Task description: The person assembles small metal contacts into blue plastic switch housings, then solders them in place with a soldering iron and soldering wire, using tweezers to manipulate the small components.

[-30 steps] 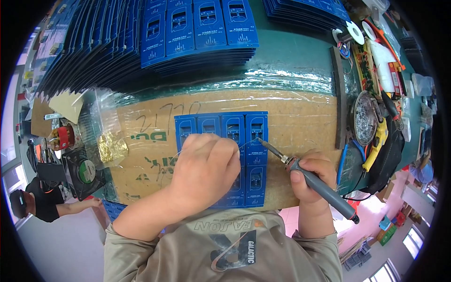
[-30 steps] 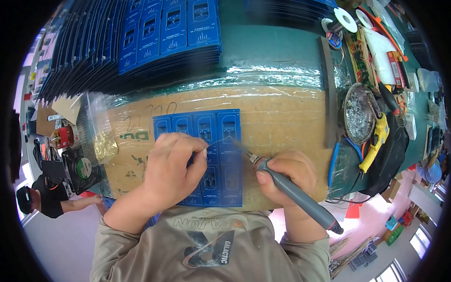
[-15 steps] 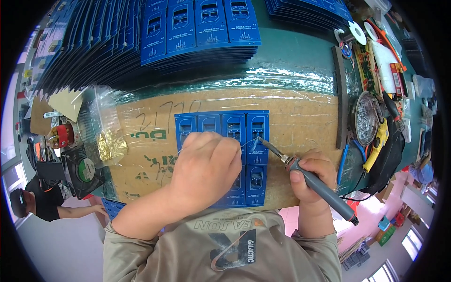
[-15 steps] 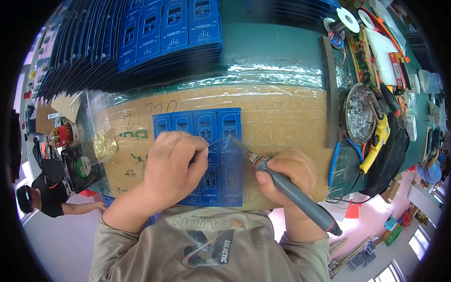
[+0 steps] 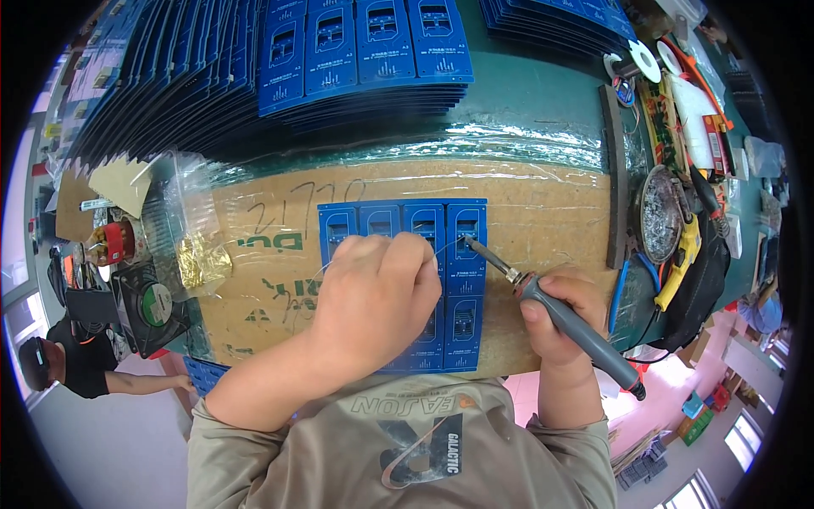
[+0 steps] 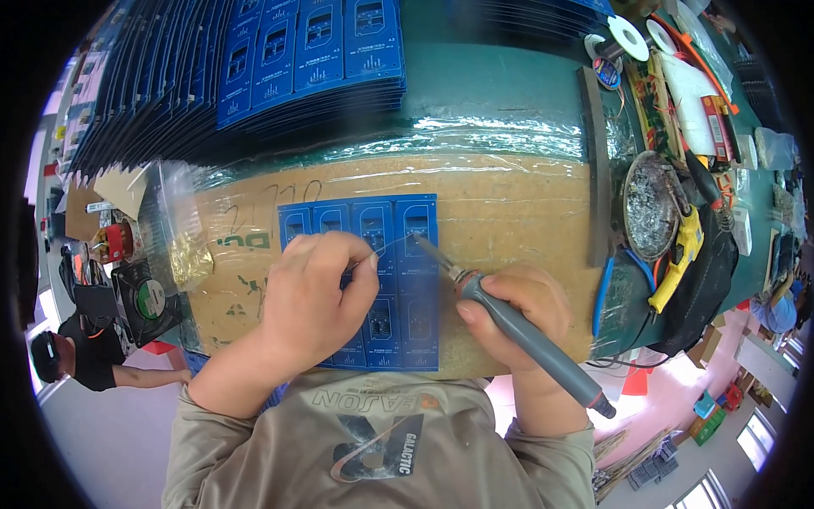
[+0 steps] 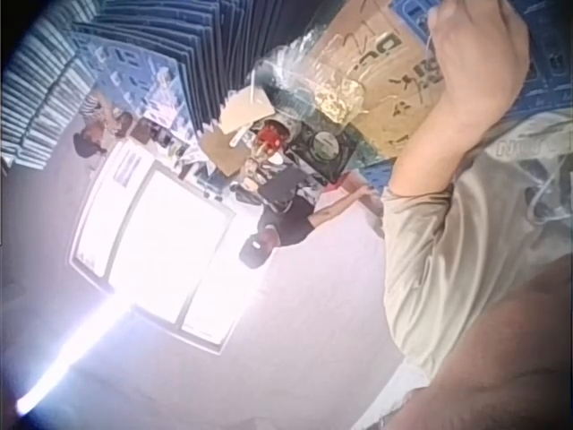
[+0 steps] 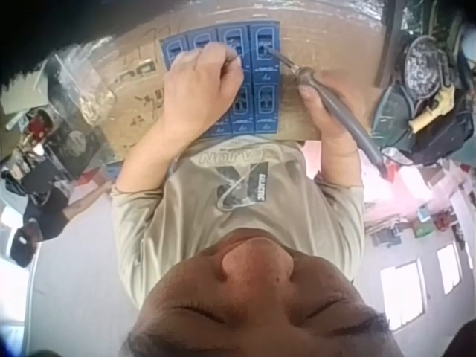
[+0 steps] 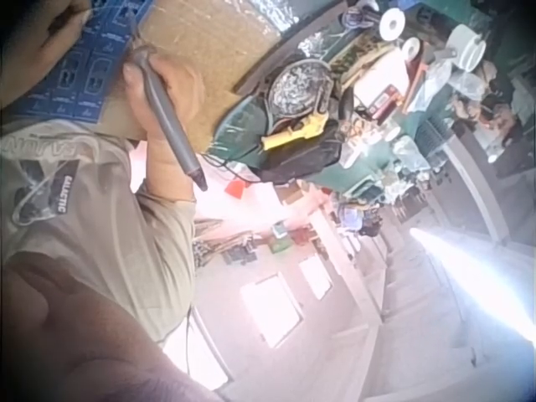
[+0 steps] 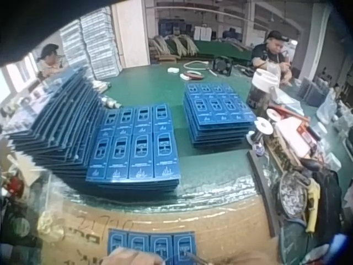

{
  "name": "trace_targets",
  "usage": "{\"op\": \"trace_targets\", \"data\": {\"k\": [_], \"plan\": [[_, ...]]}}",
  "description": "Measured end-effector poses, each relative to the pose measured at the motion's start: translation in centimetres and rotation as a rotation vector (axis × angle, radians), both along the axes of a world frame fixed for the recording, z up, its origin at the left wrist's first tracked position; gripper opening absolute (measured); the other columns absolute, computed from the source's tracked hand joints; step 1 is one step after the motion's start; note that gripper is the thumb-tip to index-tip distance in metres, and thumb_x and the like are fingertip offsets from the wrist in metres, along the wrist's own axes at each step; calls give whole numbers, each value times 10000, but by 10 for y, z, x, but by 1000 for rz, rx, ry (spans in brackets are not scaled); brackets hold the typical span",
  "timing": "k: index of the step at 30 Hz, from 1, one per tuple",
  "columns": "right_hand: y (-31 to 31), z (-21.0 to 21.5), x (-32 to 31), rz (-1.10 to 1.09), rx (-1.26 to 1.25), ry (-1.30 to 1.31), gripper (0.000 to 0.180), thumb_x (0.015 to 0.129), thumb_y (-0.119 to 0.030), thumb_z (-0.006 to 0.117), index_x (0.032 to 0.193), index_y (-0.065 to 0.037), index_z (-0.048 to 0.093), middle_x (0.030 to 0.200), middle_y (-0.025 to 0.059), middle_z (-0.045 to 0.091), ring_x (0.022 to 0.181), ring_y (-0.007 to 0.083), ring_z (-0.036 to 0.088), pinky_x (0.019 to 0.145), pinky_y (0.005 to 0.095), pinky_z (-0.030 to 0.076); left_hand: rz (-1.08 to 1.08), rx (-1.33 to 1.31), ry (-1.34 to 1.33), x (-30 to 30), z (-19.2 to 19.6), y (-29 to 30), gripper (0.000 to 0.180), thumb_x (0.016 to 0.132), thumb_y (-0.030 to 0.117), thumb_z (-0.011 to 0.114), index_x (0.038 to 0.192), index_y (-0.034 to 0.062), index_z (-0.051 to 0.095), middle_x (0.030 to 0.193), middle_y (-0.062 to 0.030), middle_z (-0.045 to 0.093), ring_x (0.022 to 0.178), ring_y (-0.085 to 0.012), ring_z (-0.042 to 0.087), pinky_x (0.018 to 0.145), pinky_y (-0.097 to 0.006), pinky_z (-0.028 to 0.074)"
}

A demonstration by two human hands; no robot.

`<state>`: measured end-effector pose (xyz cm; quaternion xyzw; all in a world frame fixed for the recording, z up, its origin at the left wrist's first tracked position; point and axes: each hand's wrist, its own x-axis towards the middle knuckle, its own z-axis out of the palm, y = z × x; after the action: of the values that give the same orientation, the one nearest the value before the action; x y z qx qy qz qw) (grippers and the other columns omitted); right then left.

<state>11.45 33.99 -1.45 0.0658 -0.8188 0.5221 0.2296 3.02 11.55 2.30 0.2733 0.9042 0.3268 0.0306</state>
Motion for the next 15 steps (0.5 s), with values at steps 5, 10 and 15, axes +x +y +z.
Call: {"op": "trace_targets", "data": {"k": [5, 10, 15], "plan": [[0, 1, -1, 14, 1, -8, 368, 789, -152, 853, 1024, -45, 590, 776, 106, 701, 664, 241, 693, 570, 321, 537, 19, 4, 6, 1, 0, 2, 94, 834, 59, 695, 864, 88, 610, 762, -59, 660, 702, -296, 636, 669, -393, 488], [0, 3, -3, 6, 46, 4, 378, 777, -163, 864, 1016, -48, 594, 781, 104, 709, 652, 243, 689, 566, 321, 537, 33, -4, 19, 1, 0, 3, 97, 830, 62, 697, 860, 91, 609, 752, -60, 655, 698, -291, 637, 664, -395, 493], [0, 0, -3, 4, 46, 4, 382, 764, -177, 876, 1001, -53, 604, 755, 106, 696, 625, 244, 674, 549, 323, 525, 9, 44, 114, -1, -5, 5, 165, 810, 43, 691, 823, 82, 531, 627, -76, 559, 601, -283, 581, 615, -414, 447]]}}
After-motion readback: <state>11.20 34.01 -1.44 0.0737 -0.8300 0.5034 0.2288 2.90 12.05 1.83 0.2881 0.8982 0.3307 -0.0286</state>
